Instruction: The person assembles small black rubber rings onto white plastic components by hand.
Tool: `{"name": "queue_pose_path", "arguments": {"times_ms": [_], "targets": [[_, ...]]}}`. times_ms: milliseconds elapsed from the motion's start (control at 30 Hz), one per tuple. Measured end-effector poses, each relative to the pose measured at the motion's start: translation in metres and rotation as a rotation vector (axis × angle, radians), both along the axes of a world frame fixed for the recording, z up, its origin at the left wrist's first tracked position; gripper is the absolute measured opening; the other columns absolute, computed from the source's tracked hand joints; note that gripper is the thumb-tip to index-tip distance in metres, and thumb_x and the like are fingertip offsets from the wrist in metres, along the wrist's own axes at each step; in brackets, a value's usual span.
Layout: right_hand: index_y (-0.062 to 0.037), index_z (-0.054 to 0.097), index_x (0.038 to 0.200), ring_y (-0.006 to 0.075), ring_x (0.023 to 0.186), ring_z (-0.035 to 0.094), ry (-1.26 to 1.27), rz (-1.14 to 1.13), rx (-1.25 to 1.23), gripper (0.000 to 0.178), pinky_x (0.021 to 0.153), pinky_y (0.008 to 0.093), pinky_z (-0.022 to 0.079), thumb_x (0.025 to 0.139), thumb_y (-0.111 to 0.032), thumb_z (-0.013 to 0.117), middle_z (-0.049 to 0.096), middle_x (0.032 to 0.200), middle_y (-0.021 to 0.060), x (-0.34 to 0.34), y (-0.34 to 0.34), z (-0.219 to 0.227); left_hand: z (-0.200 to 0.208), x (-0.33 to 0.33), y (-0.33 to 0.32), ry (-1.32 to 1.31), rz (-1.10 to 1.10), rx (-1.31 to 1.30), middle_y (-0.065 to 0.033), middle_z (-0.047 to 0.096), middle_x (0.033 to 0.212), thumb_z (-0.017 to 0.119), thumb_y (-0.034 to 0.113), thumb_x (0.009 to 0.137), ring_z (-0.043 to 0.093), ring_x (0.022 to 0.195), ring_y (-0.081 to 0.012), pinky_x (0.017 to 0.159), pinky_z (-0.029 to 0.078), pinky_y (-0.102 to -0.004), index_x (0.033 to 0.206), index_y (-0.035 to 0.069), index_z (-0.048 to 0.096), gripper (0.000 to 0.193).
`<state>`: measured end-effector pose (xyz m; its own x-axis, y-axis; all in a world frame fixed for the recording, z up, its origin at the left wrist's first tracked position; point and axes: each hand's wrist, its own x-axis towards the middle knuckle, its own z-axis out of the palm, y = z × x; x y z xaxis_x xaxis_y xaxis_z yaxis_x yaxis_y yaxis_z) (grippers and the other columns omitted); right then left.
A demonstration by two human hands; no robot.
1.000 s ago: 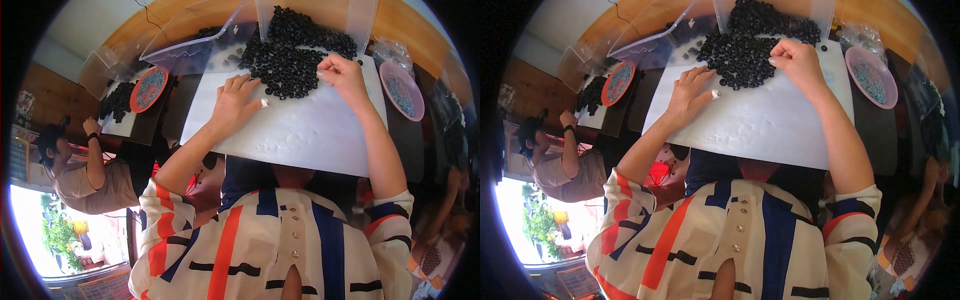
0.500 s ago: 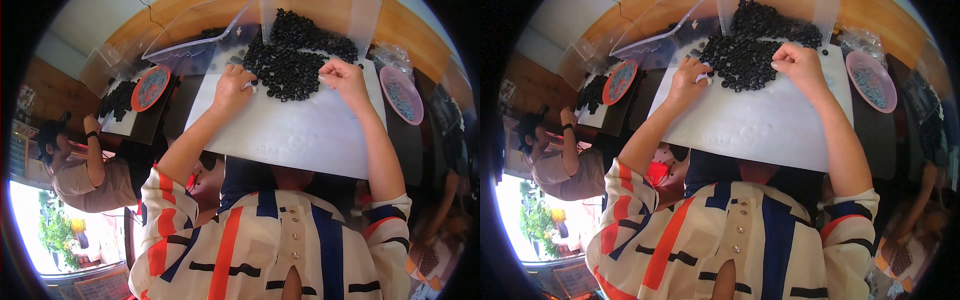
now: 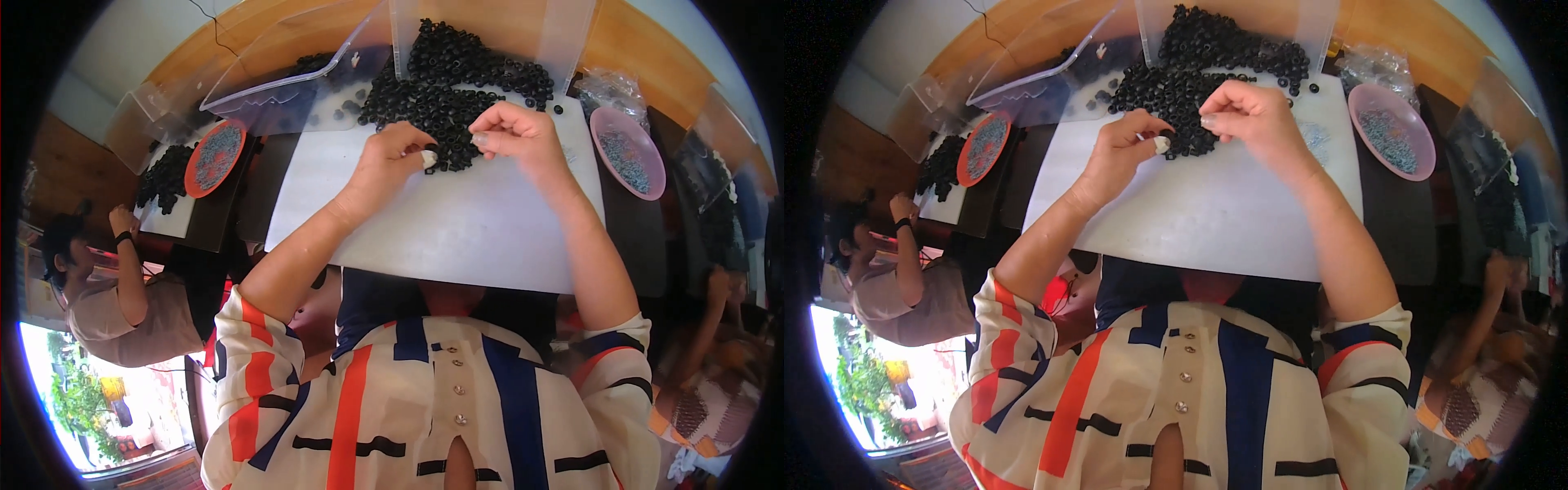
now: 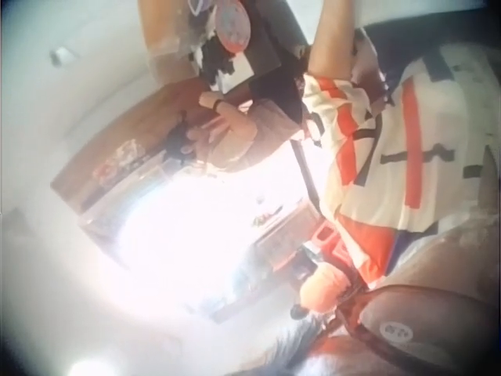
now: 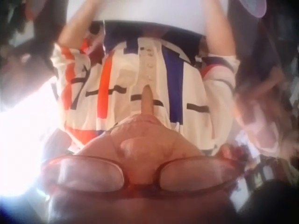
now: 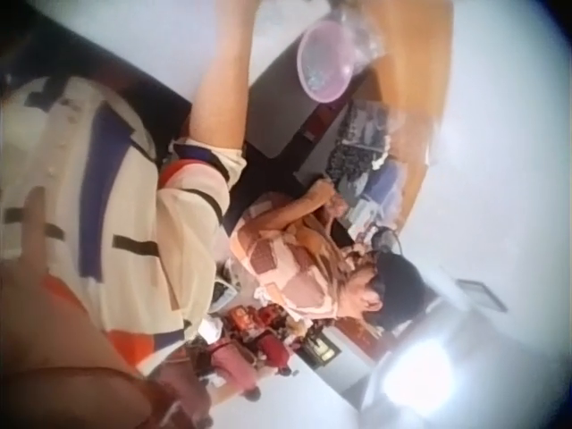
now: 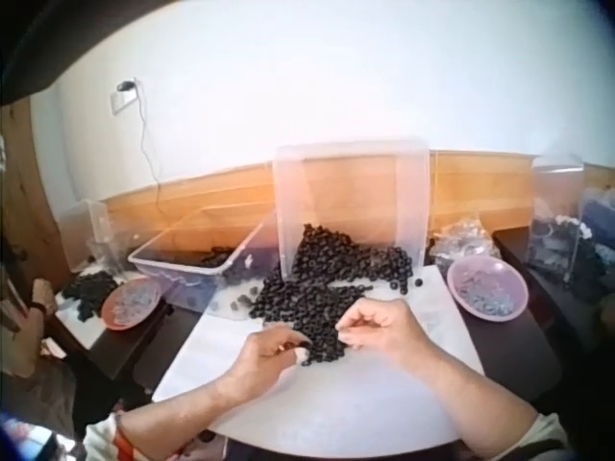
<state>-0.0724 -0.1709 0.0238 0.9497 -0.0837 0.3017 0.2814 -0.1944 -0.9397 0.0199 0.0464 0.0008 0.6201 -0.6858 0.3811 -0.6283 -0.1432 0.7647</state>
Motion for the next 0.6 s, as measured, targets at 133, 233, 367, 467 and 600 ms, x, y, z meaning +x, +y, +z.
{"name": "queue_pose_path", "arguments": {"times_ms": [133,233,367,467,600], "targets": [[-0.0006,0.065,0.086,0.007,0.067,0.057,-0.046,-0.005,0.027,0.003,0.061,0.0216,0.047,0.085,-0.003,0.066,0.063,0.076,0.0004,-0.002,0.004,-0.002,0.011,-0.013,-0.021,0.386,-0.093,-0.002,-0.0003,0.063,0.088,0.061,0.005,0.089,0.053,0.076,-0.0076,0.066,0.045,-0.0233,0.106,0.002,0.066,0.018],[-0.0001,0.065,0.087,0.0071,0.067,0.056,-0.034,-0.044,0.061,0.003,0.061,0.0219,0.047,0.086,-0.003,0.065,0.063,0.076,0.0,-0.003,0.008,0.002,0.011,-0.013,-0.03,0.376,-0.116,-0.024,-0.0016,0.062,0.083,0.06,0.008,0.088,0.052,0.071,-0.0076,0.062,0.044,-0.0237,0.105,-0.001,0.064,0.019],[0.0012,0.064,0.087,0.0067,0.067,0.055,-0.044,-0.064,0.035,0.005,0.061,0.0221,0.046,0.087,-0.003,0.065,0.063,0.076,0.0,-0.001,0.007,-0.003,0.015,-0.014,-0.037,0.367,-0.121,-0.031,-0.0025,0.061,0.077,0.06,0.008,0.087,0.052,0.065,-0.0077,0.059,0.045,-0.0246,0.1,-0.002,0.064,0.017],[0.0019,0.063,0.086,0.0062,0.067,0.054,-0.069,-0.072,0.02,0.006,0.061,0.0223,0.046,0.087,-0.004,0.065,0.062,0.076,-0.0002,0.001,0.008,-0.006,0.014,-0.012,-0.038,0.416,-0.129,-0.005,-0.0027,0.061,0.077,0.06,0.009,0.087,0.053,0.066,-0.0081,0.059,0.046,-0.0255,0.1,-0.002,0.064,0.018],[0.0013,0.063,0.085,0.0059,0.068,0.054,-0.061,-0.1,-0.014,0.004,0.06,0.0225,0.046,0.087,-0.002,0.065,0.062,0.075,-0.0006,0.0,0.013,-0.007,0.007,-0.007,-0.037,0.39,-0.161,-0.026,-0.0031,0.062,0.077,0.062,0.01,0.086,0.054,0.066,-0.0085,0.058,0.046,-0.0257,0.099,-0.002,0.063,0.018]]}}
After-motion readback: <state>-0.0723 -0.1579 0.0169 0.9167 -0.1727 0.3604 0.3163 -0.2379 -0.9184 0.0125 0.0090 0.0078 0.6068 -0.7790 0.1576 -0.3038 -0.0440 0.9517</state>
